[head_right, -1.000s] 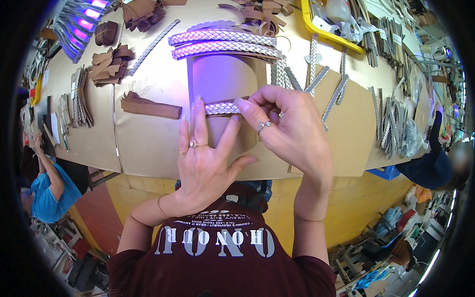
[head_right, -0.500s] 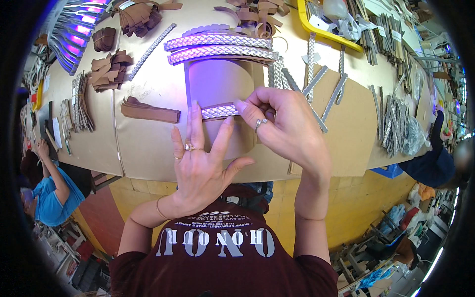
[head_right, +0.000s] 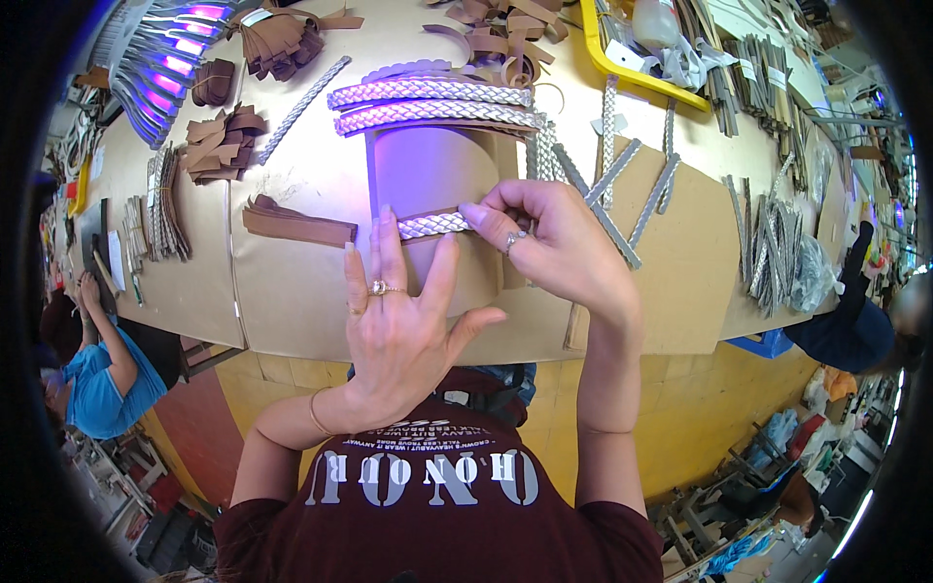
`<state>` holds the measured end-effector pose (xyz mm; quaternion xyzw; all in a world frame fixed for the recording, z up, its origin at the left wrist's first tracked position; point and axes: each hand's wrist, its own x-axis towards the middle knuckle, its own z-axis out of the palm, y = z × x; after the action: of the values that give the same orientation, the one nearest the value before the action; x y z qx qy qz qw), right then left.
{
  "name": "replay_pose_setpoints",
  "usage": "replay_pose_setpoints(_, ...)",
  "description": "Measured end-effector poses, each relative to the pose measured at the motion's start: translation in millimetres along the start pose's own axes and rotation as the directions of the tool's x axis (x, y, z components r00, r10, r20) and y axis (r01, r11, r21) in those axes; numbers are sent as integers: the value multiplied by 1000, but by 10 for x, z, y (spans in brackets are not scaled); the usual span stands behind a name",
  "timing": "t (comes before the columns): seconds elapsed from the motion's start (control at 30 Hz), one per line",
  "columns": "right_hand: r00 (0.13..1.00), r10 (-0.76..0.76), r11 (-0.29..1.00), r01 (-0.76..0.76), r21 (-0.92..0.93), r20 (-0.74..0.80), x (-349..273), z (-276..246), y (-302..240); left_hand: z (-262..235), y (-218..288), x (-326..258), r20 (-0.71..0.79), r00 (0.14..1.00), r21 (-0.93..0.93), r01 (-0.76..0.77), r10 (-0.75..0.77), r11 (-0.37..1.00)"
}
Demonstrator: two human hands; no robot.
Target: The person wraps silver braided cords around a cylindrical cardboard form, stacking them in parallel rows. They also handle brown leather strips, folding and placing them on the form. The work is done by hand under a purple work lamp in a workshop setting.
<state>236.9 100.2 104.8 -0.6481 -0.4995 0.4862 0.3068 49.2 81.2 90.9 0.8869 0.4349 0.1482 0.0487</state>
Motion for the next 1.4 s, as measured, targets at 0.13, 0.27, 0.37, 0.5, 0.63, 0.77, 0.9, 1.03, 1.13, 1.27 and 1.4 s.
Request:
replay_pose_setpoints(0.13, 988, -144, 960, 124, -252, -62, -92, -46, -232, 9, 33, 42, -26, 999, 118, -17, 20, 993)
replay_pose_setpoints(0.27, 959, -281, 914, 258, -313, -31, -105, -60, -387, 40, 56, 43, -57, 998, 121, -2, 9, 993)
replay_pose_setpoints(0.37, 987, -155, 937, 132, -324, -44, -75, -70, -380, 44, 46, 30, -52, 999, 112, 2, 4, 994)
replay_pose_setpoints(0.5, 997, -37, 971, 19, -237, -71, -88, -47, -260, 43, 36, 23, -42, 999, 101, -6, 10, 995)
replay_pose_setpoints(0.63, 994, -45, 989, 30, -145, -101, -89, 1, -140, 26, 29, 19, -20, 1000, 97, -19, 21, 995)
replay_pose_setpoints(0.77, 996, -40, 997, 35, -68, -81, -91, 9, -73, 17, 23, 19, -14, 1000, 98, -18, 19, 995)
replay_pose_setpoints(0.9, 990, -92, 995, 86, -53, -110, -68, 52, -21, 15, 25, 23, 12, 1000, 130, -25, 23, 991)
replay_pose_setpoints(1.03, 993, -72, 996, 66, -59, -92, -76, 49, -5, 6, 20, 20, 21, 999, 162, -42, 39, 986)
replay_pose_setpoints(1.13, 994, -60, 996, 54, -69, -88, -86, 40, -11, 2, 15, 17, 28, 999, 160, -46, 42, 986)
replay_pose_setpoints(1.27, 993, -73, 996, 67, -65, -97, -77, 56, -12, 10, 19, 22, 15, 999, 162, -45, 44, 986)
replay_pose_setpoints(1.4, 996, -36, 999, 33, -30, -85, -64, 68, -9, 22, 8, 18, 8, 999, 152, -44, 43, 987)
